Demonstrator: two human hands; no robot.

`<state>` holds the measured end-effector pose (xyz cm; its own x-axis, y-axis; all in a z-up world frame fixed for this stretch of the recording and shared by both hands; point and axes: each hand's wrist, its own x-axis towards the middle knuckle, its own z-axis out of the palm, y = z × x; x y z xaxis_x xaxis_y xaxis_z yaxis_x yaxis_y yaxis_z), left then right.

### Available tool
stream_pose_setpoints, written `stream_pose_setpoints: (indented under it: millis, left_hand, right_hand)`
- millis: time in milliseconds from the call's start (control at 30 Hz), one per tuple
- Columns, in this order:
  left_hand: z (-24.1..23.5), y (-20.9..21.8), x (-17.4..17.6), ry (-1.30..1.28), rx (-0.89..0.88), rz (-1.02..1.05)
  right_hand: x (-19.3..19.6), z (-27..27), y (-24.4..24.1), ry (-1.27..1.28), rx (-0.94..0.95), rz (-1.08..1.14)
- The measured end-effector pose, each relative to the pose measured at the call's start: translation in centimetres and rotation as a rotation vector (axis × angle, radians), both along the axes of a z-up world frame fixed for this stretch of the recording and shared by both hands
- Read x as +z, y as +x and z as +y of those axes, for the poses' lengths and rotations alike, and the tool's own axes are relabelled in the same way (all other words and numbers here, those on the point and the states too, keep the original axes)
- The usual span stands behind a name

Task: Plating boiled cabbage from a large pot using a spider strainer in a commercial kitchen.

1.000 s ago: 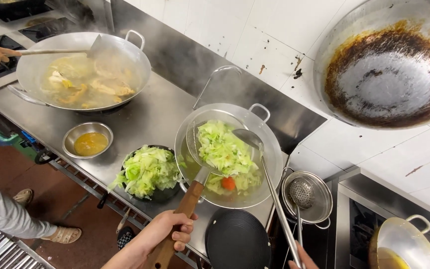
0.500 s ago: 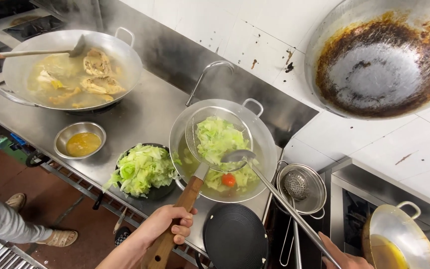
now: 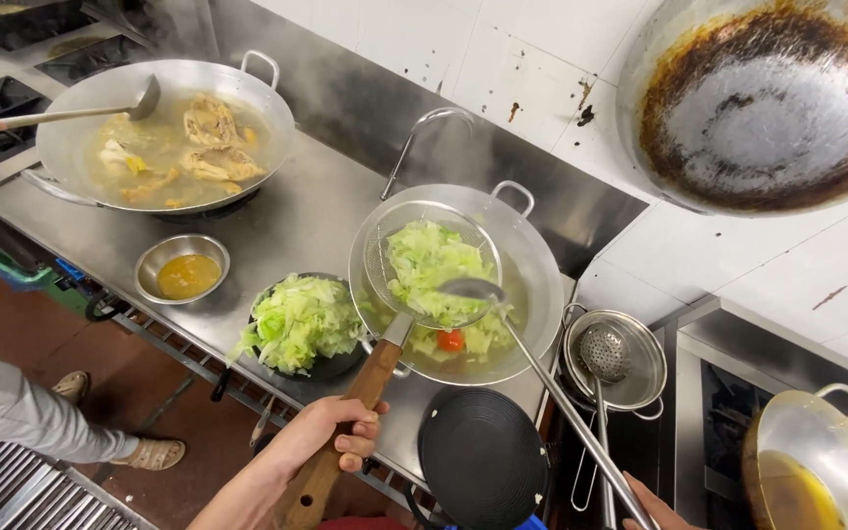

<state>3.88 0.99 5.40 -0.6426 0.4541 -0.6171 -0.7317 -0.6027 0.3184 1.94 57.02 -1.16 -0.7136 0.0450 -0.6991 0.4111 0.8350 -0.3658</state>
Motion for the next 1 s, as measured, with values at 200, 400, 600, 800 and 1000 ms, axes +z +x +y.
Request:
stream_pose_setpoints:
  millis: [200,400,600,800,1000]
  left_hand:
    - [-0.4,2.1,0.0,-0.018,-0.02,0.005]
    - [0.5,4.0,0.3,-0.131,-0.037,0.064]
    - [0.4,3.4,1.2,-0.155,-0.064,0.095]
    - [-2.0,5.0,4.9,-0.193,-0.208,0.326]
    - [-2.2,5.0,0.7,-0.098,-0.241,0.443]
  right_hand:
    - [4.5,-14.3,7.9,-0.159,-0.488,0.513]
    - [7.7,-22.3,10.5,-0.506,-0.777,0.388]
    - [7.7,-25.2,12.8,-0.566,-0.829,0.514]
    - [11.9,-29.8,12.6,-0.621,-0.741,0.669]
    - [12.0,-31.9,13.0,-0.643,-0.707,0.742]
